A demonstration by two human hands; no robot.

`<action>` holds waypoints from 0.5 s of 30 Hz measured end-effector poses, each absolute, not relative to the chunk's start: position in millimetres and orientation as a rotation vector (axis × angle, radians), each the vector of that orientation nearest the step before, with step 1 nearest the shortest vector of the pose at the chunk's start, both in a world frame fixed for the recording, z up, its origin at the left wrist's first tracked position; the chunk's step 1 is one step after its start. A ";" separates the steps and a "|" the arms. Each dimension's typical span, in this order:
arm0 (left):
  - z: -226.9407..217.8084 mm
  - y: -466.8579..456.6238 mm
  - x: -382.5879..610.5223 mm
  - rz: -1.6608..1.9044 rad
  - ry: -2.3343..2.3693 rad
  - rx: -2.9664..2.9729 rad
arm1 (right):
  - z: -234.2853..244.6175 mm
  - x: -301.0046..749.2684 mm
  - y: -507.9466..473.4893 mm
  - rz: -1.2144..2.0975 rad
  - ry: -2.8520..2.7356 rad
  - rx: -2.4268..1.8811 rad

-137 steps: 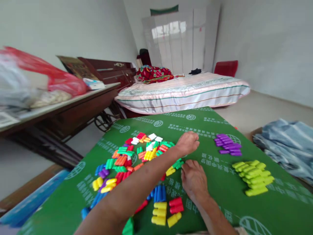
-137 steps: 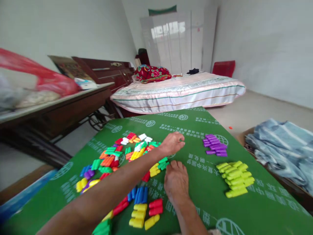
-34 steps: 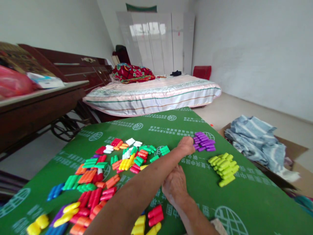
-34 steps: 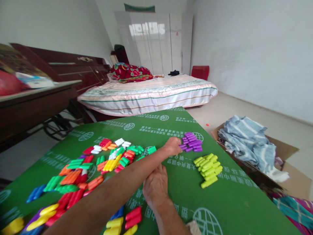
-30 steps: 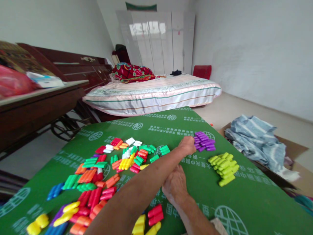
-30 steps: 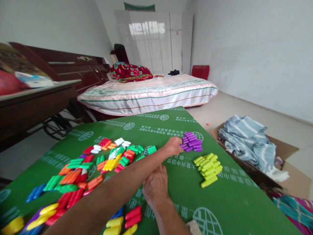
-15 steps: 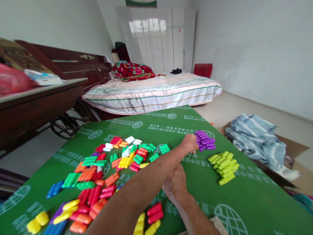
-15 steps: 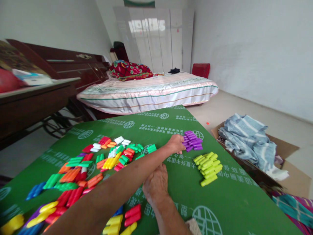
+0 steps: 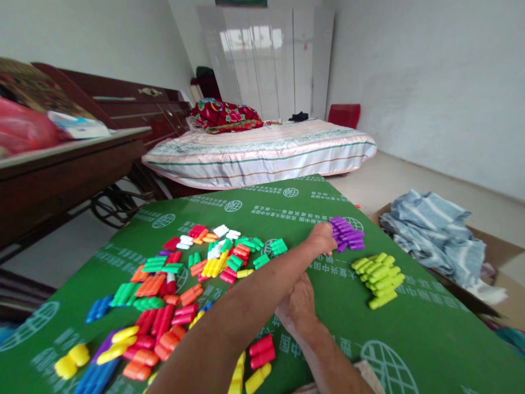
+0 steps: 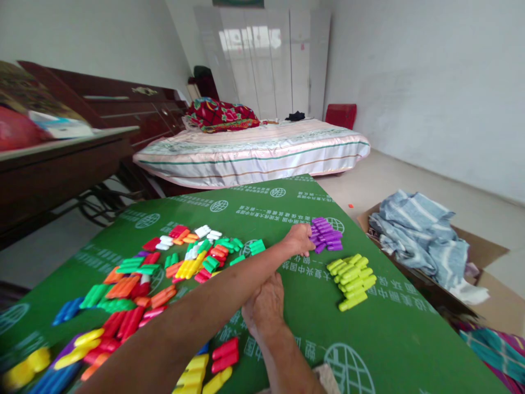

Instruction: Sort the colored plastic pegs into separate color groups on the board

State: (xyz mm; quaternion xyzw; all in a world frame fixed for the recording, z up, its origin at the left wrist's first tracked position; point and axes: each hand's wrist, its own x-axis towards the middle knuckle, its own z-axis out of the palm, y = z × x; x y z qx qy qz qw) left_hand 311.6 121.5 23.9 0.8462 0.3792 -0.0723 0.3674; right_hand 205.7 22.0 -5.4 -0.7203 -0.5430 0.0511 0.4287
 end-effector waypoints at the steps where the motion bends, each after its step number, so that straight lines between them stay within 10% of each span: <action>1: 24.0 121.5 311.3 -0.178 0.970 2.182 | -6.0 205.9 22.1 0.125 -1.355 -1.800; 15: 65.9 121.4 247.8 0.087 1.013 2.296 | -3.2 209.0 15.5 -0.014 -1.613 -1.960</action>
